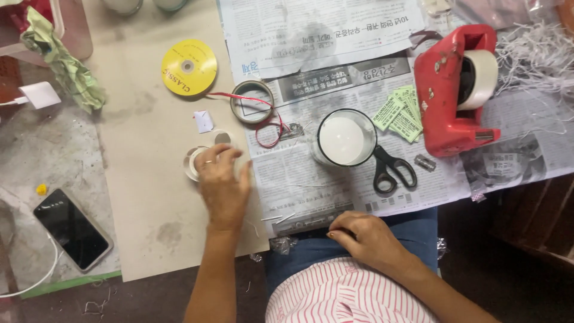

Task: Applying decorative gold tape and labels to the rims of glass candle jars and smoothing them down.

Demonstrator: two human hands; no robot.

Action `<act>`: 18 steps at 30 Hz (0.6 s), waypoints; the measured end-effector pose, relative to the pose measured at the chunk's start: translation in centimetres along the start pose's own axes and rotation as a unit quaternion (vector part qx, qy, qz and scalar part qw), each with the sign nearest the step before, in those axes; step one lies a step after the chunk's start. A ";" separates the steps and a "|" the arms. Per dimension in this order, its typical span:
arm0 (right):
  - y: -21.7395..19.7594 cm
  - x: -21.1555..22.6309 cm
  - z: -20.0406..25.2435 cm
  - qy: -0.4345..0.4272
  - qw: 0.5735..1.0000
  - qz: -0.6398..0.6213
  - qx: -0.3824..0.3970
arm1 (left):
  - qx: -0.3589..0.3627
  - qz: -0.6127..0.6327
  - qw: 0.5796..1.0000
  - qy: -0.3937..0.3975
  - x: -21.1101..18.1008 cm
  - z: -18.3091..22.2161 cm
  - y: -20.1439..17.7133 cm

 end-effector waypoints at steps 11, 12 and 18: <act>2.4 6.3 -7.3 -0.111 0.994 -0.024 -0.010 | -0.021 -0.140 0.989 -0.046 3.8 2.3 1.3; 2.4 6.1 -8.1 -0.086 0.992 -0.078 -0.044 | 0.002 -0.106 0.994 -0.039 3.0 2.2 1.6; 3.9 4.8 -13.3 -0.070 0.972 -0.170 -0.144 | 0.077 0.101 0.988 -0.087 3.2 1.6 4.9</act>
Point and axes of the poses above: each hand's wrist, its own z-axis away from the middle knuckle, its own y-axis out of the palm, x = y × z, the point moved 5 cm from there along -z, towards the middle knuckle, and after that the axes turned 5 degrees about -y, right-handed, at the moved point
